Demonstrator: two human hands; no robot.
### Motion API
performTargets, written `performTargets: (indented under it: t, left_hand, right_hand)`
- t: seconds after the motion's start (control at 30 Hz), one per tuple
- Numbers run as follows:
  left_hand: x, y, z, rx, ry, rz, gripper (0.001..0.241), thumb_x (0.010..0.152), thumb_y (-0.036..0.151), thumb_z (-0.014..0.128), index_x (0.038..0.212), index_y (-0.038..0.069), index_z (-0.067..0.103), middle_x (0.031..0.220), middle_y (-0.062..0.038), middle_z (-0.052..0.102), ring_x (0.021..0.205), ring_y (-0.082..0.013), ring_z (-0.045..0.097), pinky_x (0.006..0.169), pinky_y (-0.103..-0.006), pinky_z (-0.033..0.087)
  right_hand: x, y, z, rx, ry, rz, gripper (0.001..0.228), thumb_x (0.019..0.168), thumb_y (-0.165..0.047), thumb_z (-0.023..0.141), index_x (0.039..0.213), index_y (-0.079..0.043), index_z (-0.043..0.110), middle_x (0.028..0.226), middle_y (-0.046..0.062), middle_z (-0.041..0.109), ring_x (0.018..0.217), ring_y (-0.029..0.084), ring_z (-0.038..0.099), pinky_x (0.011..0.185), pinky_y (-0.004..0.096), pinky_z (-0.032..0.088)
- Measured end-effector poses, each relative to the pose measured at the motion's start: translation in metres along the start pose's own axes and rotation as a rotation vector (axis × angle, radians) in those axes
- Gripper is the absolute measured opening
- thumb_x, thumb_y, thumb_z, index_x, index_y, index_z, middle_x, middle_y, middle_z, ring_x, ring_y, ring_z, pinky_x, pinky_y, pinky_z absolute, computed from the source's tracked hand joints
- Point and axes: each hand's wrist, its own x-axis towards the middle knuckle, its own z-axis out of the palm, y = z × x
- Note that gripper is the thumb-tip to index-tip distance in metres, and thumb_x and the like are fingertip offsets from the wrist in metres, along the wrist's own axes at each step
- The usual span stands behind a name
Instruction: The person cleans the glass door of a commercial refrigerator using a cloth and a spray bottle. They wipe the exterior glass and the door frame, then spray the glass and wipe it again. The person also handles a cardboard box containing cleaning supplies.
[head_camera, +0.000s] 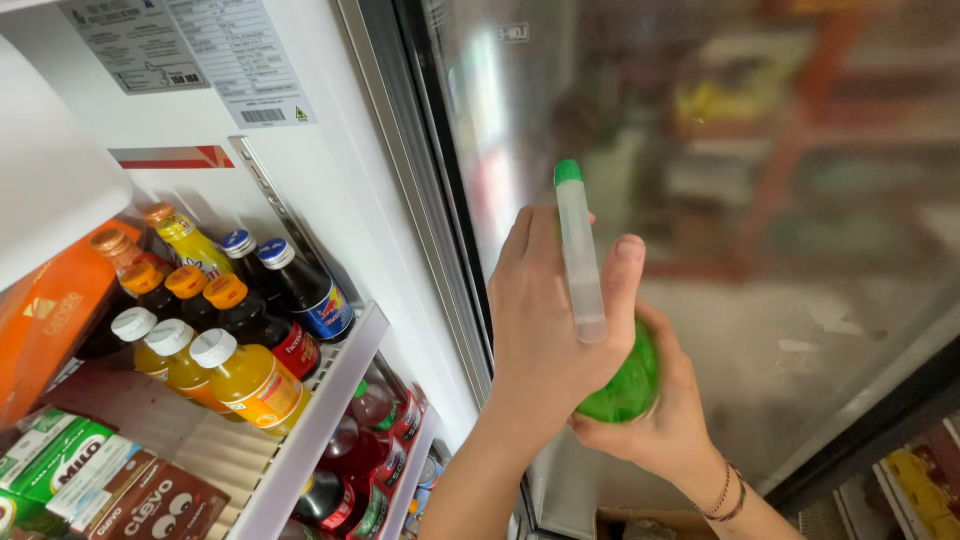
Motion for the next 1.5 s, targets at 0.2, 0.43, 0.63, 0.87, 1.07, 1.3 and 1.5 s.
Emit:
performTargets:
  t: [0.2,0.43,0.63,0.87,1.07,1.3,1.5]
  left_hand:
    - [0.008,-0.005,0.023,-0.075,-0.066,-0.062,0.037,0.097,0.035,0.065,0.094,-0.002,0.06,0.09,-0.02,0.063,0.082,-0.0393,0.064,0.072,-0.0484,0.051]
    - [-0.005,0.018,0.081,-0.179,-0.132,0.079,0.039,0.103,0.038,0.061,0.094,-0.001,0.06,0.09,-0.017,0.063,0.086,-0.0354,0.065,0.076,-0.0438,0.053]
    - [-0.022,0.052,0.132,-0.272,-0.26,0.103,0.04,0.101,0.037,0.062,0.088,-0.001,0.06,0.083,-0.017,0.061,0.08,-0.0323,0.064,0.075,-0.0405,0.052]
    - [-0.049,0.061,0.168,-0.368,-0.305,0.141,0.037,0.097,0.033,0.064,0.097,-0.003,0.061,0.088,-0.018,0.063,0.084,-0.0328,0.064,0.081,-0.0398,0.055]
    - [-0.075,0.036,0.14,-0.327,-0.267,0.1,0.034,0.094,0.028,0.064,0.108,-0.004,0.059,0.101,-0.019,0.063,0.097,-0.036,0.064,0.088,-0.0436,0.055]
    - [-0.117,-0.018,0.08,-0.204,-0.237,-0.162,0.029,0.089,0.021,0.063,0.107,-0.002,0.059,0.099,-0.02,0.061,0.092,-0.0398,0.062,0.077,-0.0487,0.051]
    - [-0.141,-0.049,0.052,-0.134,-0.146,-0.235,0.031,0.089,0.02,0.063,0.109,-0.003,0.057,0.1,-0.02,0.061,0.088,-0.041,0.061,0.075,-0.0487,0.051]
  right_hand:
    - [-0.003,0.007,-0.004,0.038,0.082,0.072,0.098,0.058,-0.012,0.087,0.143,-0.001,0.04,0.123,0.009,0.062,0.114,0.017,0.063,0.093,0.033,0.054]
    - [-0.033,0.025,-0.052,-0.08,0.263,0.028,0.096,0.061,-0.013,0.086,0.144,0.0,0.04,0.125,0.009,0.06,0.112,0.017,0.063,0.093,0.032,0.052]
    - [-0.064,0.019,-0.098,-0.318,0.442,0.03,0.095,0.062,-0.013,0.085,0.146,0.001,0.041,0.132,0.011,0.059,0.118,0.02,0.063,0.1,0.034,0.052]
    - [-0.096,0.023,-0.119,-0.336,0.525,0.099,0.096,0.064,-0.012,0.084,0.148,0.001,0.04,0.132,0.01,0.058,0.119,0.02,0.062,0.099,0.034,0.052]
    - [-0.115,0.038,-0.098,-0.247,0.452,0.214,0.092,0.06,-0.014,0.086,0.14,0.001,0.043,0.123,0.011,0.062,0.109,0.02,0.065,0.091,0.033,0.054]
    - [-0.125,0.053,-0.037,-0.183,0.162,0.249,0.098,0.058,-0.017,0.088,0.143,0.0,0.043,0.119,0.012,0.068,0.107,0.018,0.067,0.092,0.033,0.055]
    - [-0.131,0.063,0.004,-0.112,0.04,0.295,0.097,0.059,-0.017,0.089,0.143,-0.001,0.043,0.119,0.011,0.067,0.107,0.017,0.067,0.092,0.033,0.056]
